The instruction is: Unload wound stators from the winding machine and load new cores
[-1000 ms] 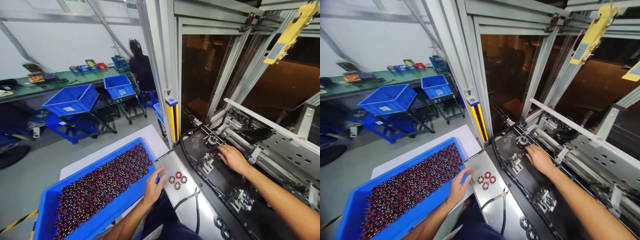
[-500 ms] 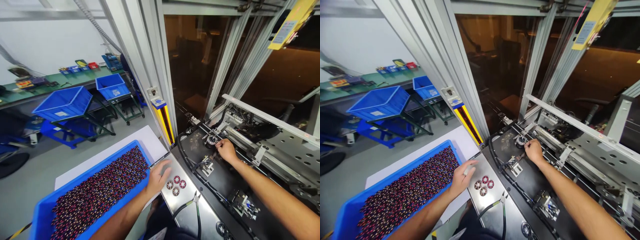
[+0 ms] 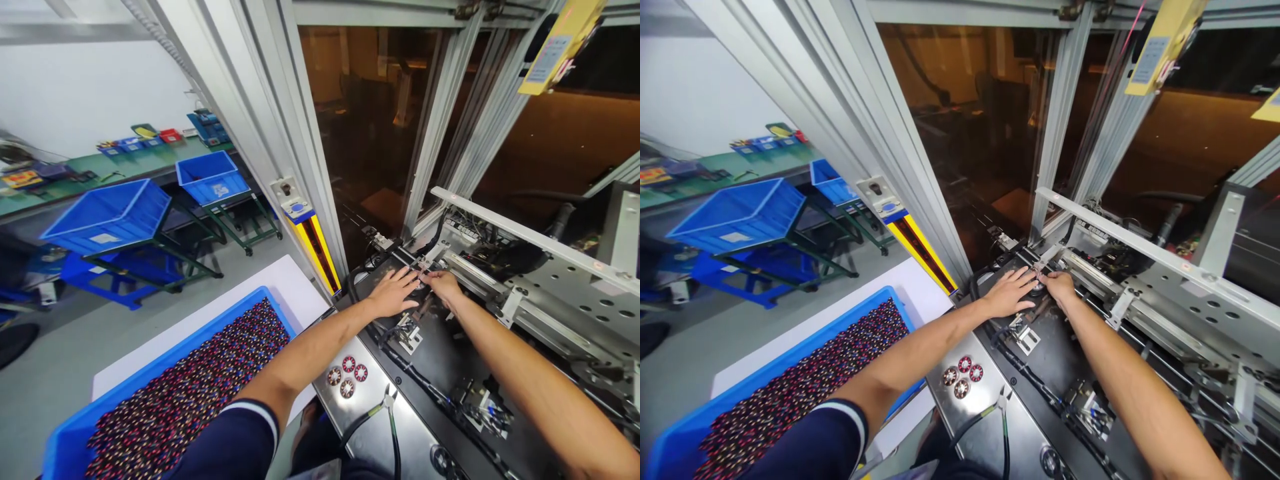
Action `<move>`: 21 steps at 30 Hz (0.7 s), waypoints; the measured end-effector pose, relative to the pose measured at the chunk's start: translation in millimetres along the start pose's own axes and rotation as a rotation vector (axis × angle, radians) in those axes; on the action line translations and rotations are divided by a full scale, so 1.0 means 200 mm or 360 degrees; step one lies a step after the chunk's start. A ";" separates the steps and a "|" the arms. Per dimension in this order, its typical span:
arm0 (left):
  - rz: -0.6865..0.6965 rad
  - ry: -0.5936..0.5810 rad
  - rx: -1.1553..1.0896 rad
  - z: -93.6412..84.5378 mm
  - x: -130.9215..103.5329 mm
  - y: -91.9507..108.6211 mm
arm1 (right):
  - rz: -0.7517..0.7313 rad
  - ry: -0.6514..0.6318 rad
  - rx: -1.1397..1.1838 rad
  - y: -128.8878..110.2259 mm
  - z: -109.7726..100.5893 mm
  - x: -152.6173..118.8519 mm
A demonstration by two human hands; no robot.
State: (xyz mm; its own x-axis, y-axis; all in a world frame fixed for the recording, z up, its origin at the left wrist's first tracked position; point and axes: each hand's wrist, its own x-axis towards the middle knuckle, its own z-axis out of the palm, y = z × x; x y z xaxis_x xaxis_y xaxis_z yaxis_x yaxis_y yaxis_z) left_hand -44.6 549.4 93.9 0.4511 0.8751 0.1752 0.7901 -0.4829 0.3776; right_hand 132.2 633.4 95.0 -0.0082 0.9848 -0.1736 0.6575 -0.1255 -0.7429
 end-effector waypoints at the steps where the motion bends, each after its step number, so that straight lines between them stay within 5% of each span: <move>1: -0.0002 -0.0033 0.0030 0.01 0.01 0.01 | -0.0005 -0.0041 -0.0029 0.00 0.00 0.00; 7: -0.0040 -0.0219 0.0200 -0.03 0.02 0.05 | -0.0188 -0.0165 -0.0253 -0.10 -0.01 -0.07; 11: -0.0065 -0.0349 0.0276 -0.09 0.03 0.08 | -0.0538 -0.0184 -0.0378 -0.10 -0.23 -0.34; 14: -0.0072 -0.0439 0.0278 -0.11 0.03 0.09 | -0.0796 -0.0196 -0.0490 0.07 -0.54 -0.61; 17: -0.0102 -0.0518 0.0249 -0.13 0.06 0.09 | -0.0813 -0.0048 -0.0670 0.33 -0.80 -0.78; 21: -0.0157 -0.0560 0.0202 -0.18 0.10 0.13 | -0.0885 -0.0057 -0.0858 0.57 -0.83 -0.77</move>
State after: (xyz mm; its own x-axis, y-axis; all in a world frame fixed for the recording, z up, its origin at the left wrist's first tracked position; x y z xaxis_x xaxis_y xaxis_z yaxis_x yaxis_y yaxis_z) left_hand -30.3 555.9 139.1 0.4676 0.8638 -0.1878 0.8721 -0.4160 0.2577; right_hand 334.3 486.8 144.4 -0.4629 0.8801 0.1053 0.8253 0.4713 -0.3112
